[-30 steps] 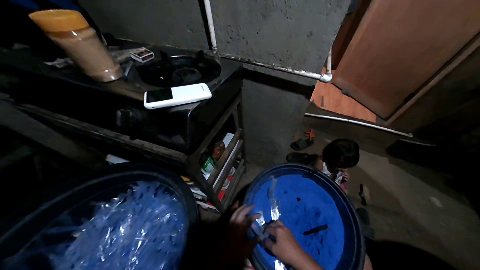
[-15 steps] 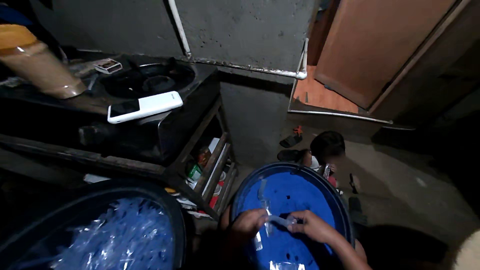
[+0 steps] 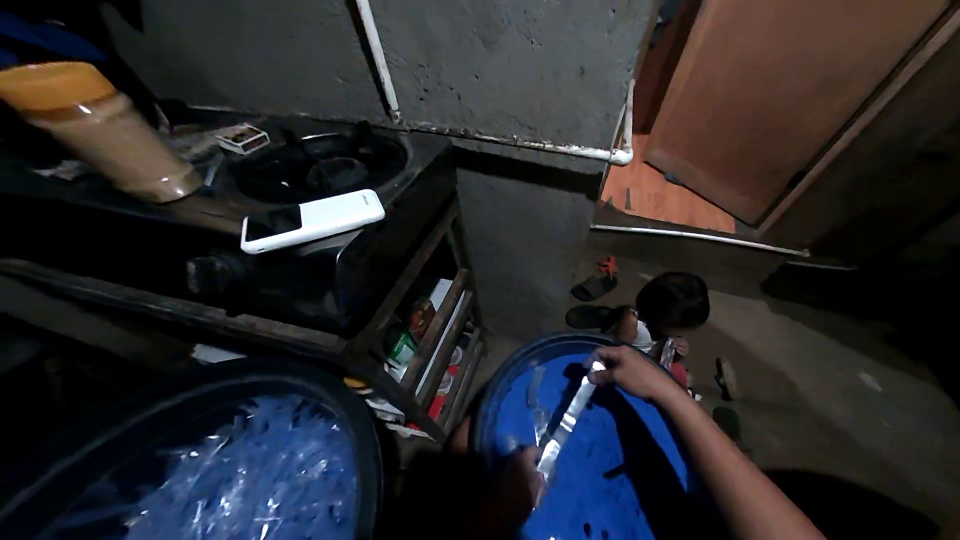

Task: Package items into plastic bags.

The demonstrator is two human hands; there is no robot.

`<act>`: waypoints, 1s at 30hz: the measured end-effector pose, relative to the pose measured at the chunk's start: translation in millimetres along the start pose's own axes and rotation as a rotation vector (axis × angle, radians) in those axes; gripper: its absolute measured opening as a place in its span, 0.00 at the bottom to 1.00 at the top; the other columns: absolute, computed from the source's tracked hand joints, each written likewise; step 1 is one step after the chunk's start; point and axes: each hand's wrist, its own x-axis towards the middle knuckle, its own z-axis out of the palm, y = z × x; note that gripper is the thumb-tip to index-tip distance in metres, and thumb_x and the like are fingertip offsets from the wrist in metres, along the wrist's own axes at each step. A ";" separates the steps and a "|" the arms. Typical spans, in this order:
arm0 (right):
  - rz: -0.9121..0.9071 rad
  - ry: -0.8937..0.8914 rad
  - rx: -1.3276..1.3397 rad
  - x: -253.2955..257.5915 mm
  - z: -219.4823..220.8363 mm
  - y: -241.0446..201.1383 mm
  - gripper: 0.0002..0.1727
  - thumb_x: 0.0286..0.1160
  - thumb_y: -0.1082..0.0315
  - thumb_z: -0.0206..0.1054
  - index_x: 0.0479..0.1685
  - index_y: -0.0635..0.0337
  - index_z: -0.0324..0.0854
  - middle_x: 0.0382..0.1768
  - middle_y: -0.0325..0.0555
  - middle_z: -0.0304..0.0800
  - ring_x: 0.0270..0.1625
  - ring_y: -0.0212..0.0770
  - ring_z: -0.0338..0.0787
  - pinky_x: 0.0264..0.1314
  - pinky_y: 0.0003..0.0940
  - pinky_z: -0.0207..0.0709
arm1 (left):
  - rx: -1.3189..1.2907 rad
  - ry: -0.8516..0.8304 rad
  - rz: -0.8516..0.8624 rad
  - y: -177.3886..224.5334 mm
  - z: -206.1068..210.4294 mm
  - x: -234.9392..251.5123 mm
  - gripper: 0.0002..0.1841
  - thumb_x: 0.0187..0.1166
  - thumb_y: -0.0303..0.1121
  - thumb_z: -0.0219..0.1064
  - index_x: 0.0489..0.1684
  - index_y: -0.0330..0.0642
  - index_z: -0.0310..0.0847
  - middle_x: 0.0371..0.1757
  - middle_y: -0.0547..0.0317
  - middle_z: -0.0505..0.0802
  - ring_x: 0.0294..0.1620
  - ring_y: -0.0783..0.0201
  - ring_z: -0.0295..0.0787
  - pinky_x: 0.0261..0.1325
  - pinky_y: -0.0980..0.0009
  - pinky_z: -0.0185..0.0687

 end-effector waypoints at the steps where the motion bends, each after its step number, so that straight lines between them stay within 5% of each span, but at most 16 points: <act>1: -0.006 -0.014 -0.039 13.6 2.5 -6.6 0.17 0.76 0.68 0.72 0.62 0.63 0.84 0.51 0.54 0.88 0.51 0.44 0.88 0.61 0.46 0.81 | -0.071 0.009 -0.026 -0.5 7.8 1.1 0.23 0.85 0.32 0.58 0.76 0.30 0.68 0.46 0.38 0.89 0.41 0.51 0.88 0.50 0.54 0.85; 5: 0.002 -0.028 -0.087 57.9 20.4 -19.2 0.19 0.74 0.71 0.73 0.63 0.64 0.83 0.55 0.57 0.88 0.57 0.48 0.88 0.67 0.49 0.78 | -0.620 0.103 -0.219 2.1 36.3 15.1 0.29 0.83 0.24 0.63 0.83 0.34 0.57 0.54 0.42 0.88 0.40 0.60 0.88 0.43 0.64 0.86; 8: 0.018 -0.028 -0.002 72.1 33.7 -10.1 0.21 0.74 0.72 0.72 0.66 0.64 0.81 0.54 0.55 0.86 0.53 0.45 0.87 0.63 0.45 0.80 | -0.873 0.169 -0.331 3.1 49.4 26.0 0.28 0.81 0.19 0.64 0.80 0.35 0.59 0.52 0.46 0.87 0.37 0.63 0.87 0.40 0.68 0.85; 13: 0.078 0.029 0.091 69.7 32.7 3.7 0.25 0.70 0.75 0.75 0.70 0.63 0.80 0.59 0.56 0.86 0.56 0.45 0.87 0.64 0.44 0.81 | -0.898 0.148 -0.357 1.5 58.2 28.5 0.28 0.78 0.17 0.66 0.77 0.32 0.62 0.54 0.44 0.86 0.39 0.61 0.88 0.44 0.67 0.86; 18: 0.078 0.105 0.171 73.3 36.1 5.2 0.26 0.72 0.75 0.73 0.72 0.63 0.78 0.58 0.54 0.87 0.56 0.43 0.88 0.64 0.41 0.81 | -0.939 0.196 -0.348 -0.4 60.3 30.1 0.20 0.81 0.21 0.66 0.69 0.30 0.68 0.46 0.47 0.89 0.34 0.63 0.89 0.41 0.68 0.88; 20: 0.088 0.178 0.145 73.9 43.2 0.0 0.30 0.72 0.74 0.72 0.77 0.60 0.75 0.62 0.53 0.87 0.62 0.44 0.88 0.69 0.44 0.81 | -0.861 0.220 -0.325 -2.5 58.7 29.3 0.23 0.82 0.25 0.67 0.75 0.32 0.67 0.49 0.43 0.90 0.34 0.60 0.91 0.40 0.66 0.89; 23: 0.052 0.183 0.037 58.7 55.2 -17.4 0.27 0.77 0.71 0.70 0.77 0.58 0.76 0.67 0.54 0.86 0.67 0.47 0.87 0.74 0.46 0.78 | -0.314 0.163 -0.233 2.6 36.0 7.2 0.31 0.87 0.37 0.63 0.87 0.36 0.59 0.61 0.36 0.89 0.45 0.51 0.95 0.51 0.56 0.91; 25: -0.049 0.095 -0.078 44.8 69.4 -24.0 0.20 0.81 0.70 0.65 0.70 0.62 0.81 0.63 0.56 0.87 0.63 0.48 0.89 0.72 0.46 0.79 | 0.071 0.237 -0.182 8.7 13.7 -17.5 0.26 0.91 0.42 0.57 0.84 0.39 0.69 0.64 0.39 0.89 0.59 0.49 0.91 0.66 0.51 0.83; 27: -0.153 -0.037 -0.192 33.2 92.2 -25.1 0.16 0.81 0.72 0.64 0.64 0.64 0.86 0.63 0.60 0.87 0.65 0.53 0.87 0.74 0.49 0.77 | 0.333 0.527 -0.094 0.3 -2.5 -36.3 0.20 0.87 0.46 0.59 0.69 0.48 0.86 0.63 0.47 0.92 0.63 0.52 0.90 0.69 0.51 0.82; 30: -0.217 -0.202 -0.362 27.5 134.3 -22.8 0.16 0.79 0.71 0.64 0.62 0.57 0.88 0.66 0.58 0.85 0.69 0.57 0.85 0.75 0.57 0.76 | 0.143 0.685 -0.046 -3.0 -31.3 -48.1 0.18 0.86 0.39 0.62 0.67 0.39 0.85 0.74 0.44 0.85 0.74 0.52 0.83 0.79 0.54 0.74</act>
